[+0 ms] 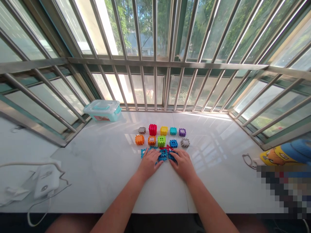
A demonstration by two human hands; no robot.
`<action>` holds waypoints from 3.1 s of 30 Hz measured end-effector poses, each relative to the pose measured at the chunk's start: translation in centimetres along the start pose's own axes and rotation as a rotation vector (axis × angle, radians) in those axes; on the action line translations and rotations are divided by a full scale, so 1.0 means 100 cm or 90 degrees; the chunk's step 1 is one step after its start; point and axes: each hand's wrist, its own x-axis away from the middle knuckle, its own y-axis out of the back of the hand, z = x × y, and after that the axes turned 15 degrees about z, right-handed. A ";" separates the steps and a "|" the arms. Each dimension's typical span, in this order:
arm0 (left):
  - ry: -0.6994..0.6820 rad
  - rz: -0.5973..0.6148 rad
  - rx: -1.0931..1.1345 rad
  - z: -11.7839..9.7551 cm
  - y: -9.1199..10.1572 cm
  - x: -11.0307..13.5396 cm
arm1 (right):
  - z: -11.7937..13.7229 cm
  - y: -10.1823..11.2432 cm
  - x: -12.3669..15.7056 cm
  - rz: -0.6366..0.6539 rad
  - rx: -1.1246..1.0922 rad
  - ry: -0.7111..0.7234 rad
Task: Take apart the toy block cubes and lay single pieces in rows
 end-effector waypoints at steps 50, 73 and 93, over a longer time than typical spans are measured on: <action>0.349 -0.315 0.123 0.063 0.007 0.019 | 0.003 -0.001 -0.003 -0.265 -0.090 -0.166; 0.228 -0.145 0.353 0.103 0.028 0.001 | 0.002 -0.005 -0.011 -0.234 -0.073 -0.148; 0.154 -0.092 0.033 0.058 0.007 0.035 | 0.002 -0.004 -0.011 -0.226 -0.077 -0.140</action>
